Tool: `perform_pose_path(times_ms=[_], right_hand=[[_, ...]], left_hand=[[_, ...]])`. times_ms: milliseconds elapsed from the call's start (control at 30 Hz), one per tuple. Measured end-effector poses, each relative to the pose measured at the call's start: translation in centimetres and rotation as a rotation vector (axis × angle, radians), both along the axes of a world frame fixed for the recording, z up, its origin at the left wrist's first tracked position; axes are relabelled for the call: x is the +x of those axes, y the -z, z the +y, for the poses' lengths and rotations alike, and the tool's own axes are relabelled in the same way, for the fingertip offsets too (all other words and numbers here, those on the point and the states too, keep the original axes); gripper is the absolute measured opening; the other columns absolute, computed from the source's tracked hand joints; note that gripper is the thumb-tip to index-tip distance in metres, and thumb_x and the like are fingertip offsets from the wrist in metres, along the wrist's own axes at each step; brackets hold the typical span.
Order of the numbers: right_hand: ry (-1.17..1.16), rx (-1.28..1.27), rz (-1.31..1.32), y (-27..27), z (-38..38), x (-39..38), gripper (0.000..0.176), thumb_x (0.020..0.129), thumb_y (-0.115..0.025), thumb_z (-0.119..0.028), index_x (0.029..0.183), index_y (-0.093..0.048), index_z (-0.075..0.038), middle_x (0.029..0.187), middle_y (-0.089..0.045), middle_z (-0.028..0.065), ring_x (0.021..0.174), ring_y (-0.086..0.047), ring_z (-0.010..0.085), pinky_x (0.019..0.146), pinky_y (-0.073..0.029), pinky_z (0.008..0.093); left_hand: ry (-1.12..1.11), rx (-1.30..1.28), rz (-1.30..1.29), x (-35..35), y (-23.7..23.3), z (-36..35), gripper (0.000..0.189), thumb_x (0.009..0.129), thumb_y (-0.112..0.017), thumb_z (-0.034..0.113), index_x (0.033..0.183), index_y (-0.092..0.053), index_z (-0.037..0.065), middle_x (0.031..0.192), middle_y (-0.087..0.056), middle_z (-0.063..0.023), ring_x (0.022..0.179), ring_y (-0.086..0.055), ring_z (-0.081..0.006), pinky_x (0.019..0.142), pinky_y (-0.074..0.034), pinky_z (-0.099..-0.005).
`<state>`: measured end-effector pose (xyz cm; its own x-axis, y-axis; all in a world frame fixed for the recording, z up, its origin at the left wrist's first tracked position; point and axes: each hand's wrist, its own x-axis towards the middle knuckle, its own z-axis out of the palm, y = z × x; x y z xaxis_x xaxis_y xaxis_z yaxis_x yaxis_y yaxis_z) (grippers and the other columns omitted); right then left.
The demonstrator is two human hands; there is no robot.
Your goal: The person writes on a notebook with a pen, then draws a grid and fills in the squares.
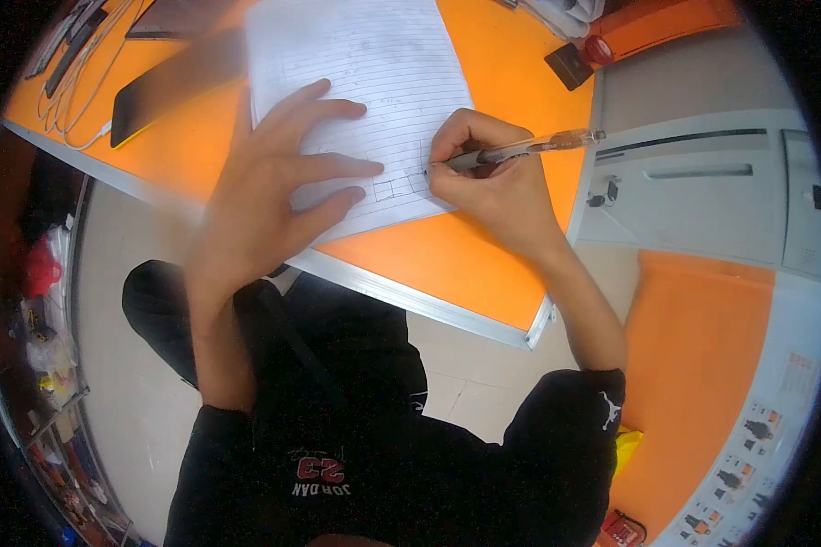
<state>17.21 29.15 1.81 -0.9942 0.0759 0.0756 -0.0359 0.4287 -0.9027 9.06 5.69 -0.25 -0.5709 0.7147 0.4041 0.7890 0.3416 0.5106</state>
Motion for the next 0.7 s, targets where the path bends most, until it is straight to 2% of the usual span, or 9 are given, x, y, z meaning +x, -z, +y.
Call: perform_pose_path(times_ms=[200, 300, 367, 400, 467, 567, 700], right_hand=[[0.007, 0.013, -0.017, 0.0, 0.2, 0.0, 0.012, 0.077, -0.069, -0.001, 0.078, -0.059, -0.006, 0.081, -0.06, -0.0016, 0.075, -0.054, 0.0071, 0.067, -0.042, 0.0209], [-0.029, -0.064, 0.095, -0.5, -0.1, -0.4, 0.009, 0.078, -0.068, -0.001, 0.08, -0.061, -0.006, 0.087, -0.061, 0.0002, 0.08, -0.058, 0.0088, 0.071, -0.046, 0.0211], [-0.192, 0.043, 0.172, -1.3, -0.5, -0.8, 0.008, 0.078, -0.067, -0.001, 0.084, -0.063, -0.006, 0.092, -0.063, 0.0015, 0.085, -0.061, 0.0103, 0.075, -0.048, 0.0215], [-0.195, 0.04, 0.174, -1.5, -0.5, -1.1, 0.008, 0.078, -0.067, -0.001, 0.084, -0.063, -0.006, 0.092, -0.063, 0.0015, 0.085, -0.061, 0.0103, 0.075, -0.048, 0.0215], [-0.224, 0.053, 0.016, -1.8, -0.5, -1.7, 0.01, 0.077, -0.067, 0.0, 0.085, -0.064, -0.005, 0.09, -0.063, 0.0008, 0.085, -0.061, 0.0095, 0.075, -0.048, 0.0211], [-0.174, -0.015, -0.069, -0.7, -0.6, -2.0, 0.01, 0.076, -0.067, 0.001, 0.084, -0.064, -0.005, 0.09, -0.064, 0.0004, 0.083, -0.06, 0.0093, 0.074, -0.047, 0.0208], [-0.229, -0.073, 0.026, 0.5, -0.1, -1.8, 0.01, 0.075, -0.068, 0.001, 0.083, -0.065, -0.005, 0.089, -0.065, 0.0006, 0.079, -0.058, 0.0089, 0.073, -0.046, 0.0214]], left_hand=[[-0.017, -0.001, -0.005, 0.0, 0.1, 0.0, 0.019, 0.083, -0.078, 0.02, 0.102, -0.078, 0.02, 0.136, -0.061, -0.0051, 0.142, -0.042, -0.0302, 0.123, -0.008, -0.0581], [-0.009, 0.012, -0.006, -0.1, 0.0, 0.0, 0.022, 0.082, -0.078, 0.02, 0.104, -0.077, 0.019, 0.135, -0.061, -0.0051, 0.142, -0.042, -0.0305, 0.123, -0.011, -0.056], [-0.008, 0.015, -0.013, -0.1, 0.0, -0.1, 0.022, 0.082, -0.078, 0.02, 0.104, -0.077, 0.018, 0.135, -0.061, -0.0051, 0.141, -0.043, -0.0308, 0.123, -0.012, -0.0546], [-0.005, 0.021, -0.017, -0.2, 0.0, -0.1, 0.022, 0.082, -0.078, 0.02, 0.104, -0.077, 0.018, 0.134, -0.061, -0.0053, 0.141, -0.043, -0.0309, 0.123, -0.013, -0.0539], [0.002, 0.029, -0.024, -0.1, 0.1, 0.1, 0.021, 0.082, -0.078, 0.02, 0.103, -0.077, 0.017, 0.134, -0.062, -0.0054, 0.141, -0.043, -0.031, 0.123, -0.014, -0.0531], [-0.042, 0.032, -0.005, -0.1, 0.1, 0.0, 0.021, 0.082, -0.079, 0.02, 0.102, -0.078, 0.016, 0.133, -0.062, -0.0059, 0.14, -0.044, -0.0309, 0.123, -0.017, -0.0524], [-0.04, 0.036, -0.049, -0.1, 0.4, -0.1, 0.021, 0.08, -0.081, 0.02, 0.1, -0.078, 0.015, 0.133, -0.063, -0.006, 0.14, -0.045, -0.0307, 0.12, -0.024, -0.048]])
